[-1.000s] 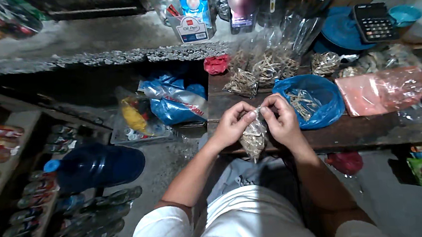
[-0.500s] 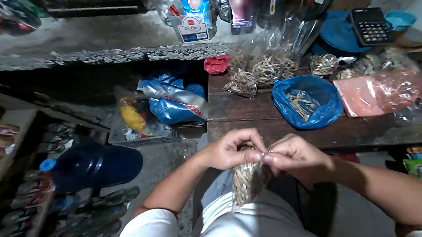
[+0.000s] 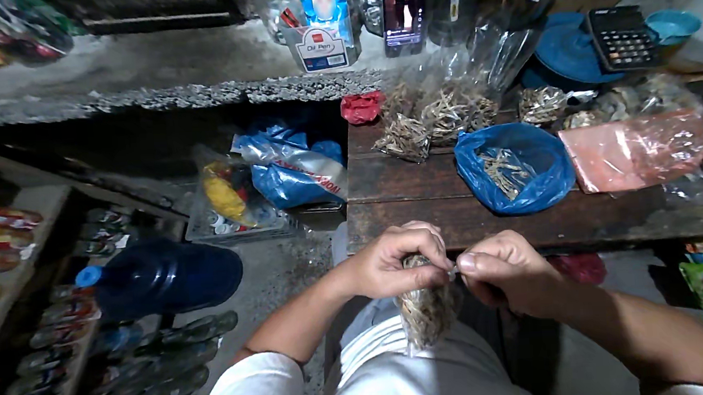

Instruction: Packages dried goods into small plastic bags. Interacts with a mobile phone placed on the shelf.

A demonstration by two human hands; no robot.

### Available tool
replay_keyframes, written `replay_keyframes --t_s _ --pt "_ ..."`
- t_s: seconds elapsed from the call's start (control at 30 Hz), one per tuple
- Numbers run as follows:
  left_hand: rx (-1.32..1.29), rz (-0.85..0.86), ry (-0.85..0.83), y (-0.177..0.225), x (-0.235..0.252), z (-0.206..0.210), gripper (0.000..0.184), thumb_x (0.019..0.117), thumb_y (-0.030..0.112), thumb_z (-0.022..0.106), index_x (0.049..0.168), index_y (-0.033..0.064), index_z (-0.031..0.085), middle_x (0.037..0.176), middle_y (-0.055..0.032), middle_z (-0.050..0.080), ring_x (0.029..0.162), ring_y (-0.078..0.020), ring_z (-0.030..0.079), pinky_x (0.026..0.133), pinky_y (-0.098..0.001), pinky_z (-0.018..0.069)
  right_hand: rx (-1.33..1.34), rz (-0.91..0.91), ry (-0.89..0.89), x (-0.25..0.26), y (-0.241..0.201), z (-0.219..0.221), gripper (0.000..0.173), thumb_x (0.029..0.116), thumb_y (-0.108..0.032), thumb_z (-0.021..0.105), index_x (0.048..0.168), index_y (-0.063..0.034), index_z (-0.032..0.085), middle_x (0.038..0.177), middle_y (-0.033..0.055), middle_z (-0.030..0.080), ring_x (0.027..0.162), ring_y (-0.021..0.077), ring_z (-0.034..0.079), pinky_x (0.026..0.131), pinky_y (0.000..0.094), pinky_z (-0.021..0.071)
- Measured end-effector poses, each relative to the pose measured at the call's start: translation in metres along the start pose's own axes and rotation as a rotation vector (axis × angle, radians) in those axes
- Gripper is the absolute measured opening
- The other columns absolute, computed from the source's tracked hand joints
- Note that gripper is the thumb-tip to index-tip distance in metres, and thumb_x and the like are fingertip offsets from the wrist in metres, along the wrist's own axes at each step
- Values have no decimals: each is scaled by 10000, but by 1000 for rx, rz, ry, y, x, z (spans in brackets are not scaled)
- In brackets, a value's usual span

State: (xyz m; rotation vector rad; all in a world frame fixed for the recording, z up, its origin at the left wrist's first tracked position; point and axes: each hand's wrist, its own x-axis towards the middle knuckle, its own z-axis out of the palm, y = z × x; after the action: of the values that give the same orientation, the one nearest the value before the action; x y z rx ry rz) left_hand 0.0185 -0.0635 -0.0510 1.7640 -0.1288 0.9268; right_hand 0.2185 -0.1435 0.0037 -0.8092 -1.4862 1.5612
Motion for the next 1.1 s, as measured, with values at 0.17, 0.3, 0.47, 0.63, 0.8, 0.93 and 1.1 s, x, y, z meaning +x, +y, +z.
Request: replay_keyframes --t_s 0.17,0.3,0.47,0.63,0.8,0.93,1.1 --pt "106 69 -6 -2 6 0 136 1033 153 582 944 51 591 892 -49 651 1013 -70 626 1095 -320 409 75 -6 10 -1 6 -3 402 1035 -225 508 638 -204 568 575 -192 520 529 -137 458 483 53 349" --pt "147 44 10 -7 3 1 146 1029 166 591 934 55 584 890 -50 657 1012 -71 634 1122 -332 383 -43 -79 37 0 13 -8 402 1029 -188 508 631 -167 559 572 -173 504 536 -136 452 496 49 349" --pt "371 -186 34 -15 -5 6 355 1075 376 482 1000 47 595 887 -65 643 961 -70 625 1142 -342 348 -801 -414 75 5 32 -25 443 1044 -172 454 629 -34 525 543 56 486 525 95 470 531 230 365" --pt "539 -211 -47 -18 -2 6 359 1079 277 465 961 28 694 925 -105 694 1006 -175 650 1124 -398 356 -694 -251 125 7 40 -27 432 1021 -173 475 616 -34 535 541 -7 454 519 -1 423 522 161 334" --pt "499 -223 -88 -17 4 7 341 1074 231 455 959 8 686 952 -124 694 1064 -200 642 1132 -411 353 -565 -163 117 5 38 -30 408 1002 -148 499 611 -38 541 558 -70 444 540 -92 387 527 95 308" --pt "435 -206 -81 -20 7 8 353 1073 238 457 949 -7 679 957 -127 689 1077 -184 627 1123 -369 357 -406 -137 145 5 40 -30 389 985 -106 511 596 -80 509 561 -127 435 543 -132 386 525 65 308" --pt "383 -196 -52 -22 8 9 362 1072 241 463 957 -25 679 958 -130 692 1079 -157 624 1124 -335 354 -277 -133 184 4 42 -28 374 989 -107 500 616 -117 526 572 -167 441 545 -145 394 523 56 318"
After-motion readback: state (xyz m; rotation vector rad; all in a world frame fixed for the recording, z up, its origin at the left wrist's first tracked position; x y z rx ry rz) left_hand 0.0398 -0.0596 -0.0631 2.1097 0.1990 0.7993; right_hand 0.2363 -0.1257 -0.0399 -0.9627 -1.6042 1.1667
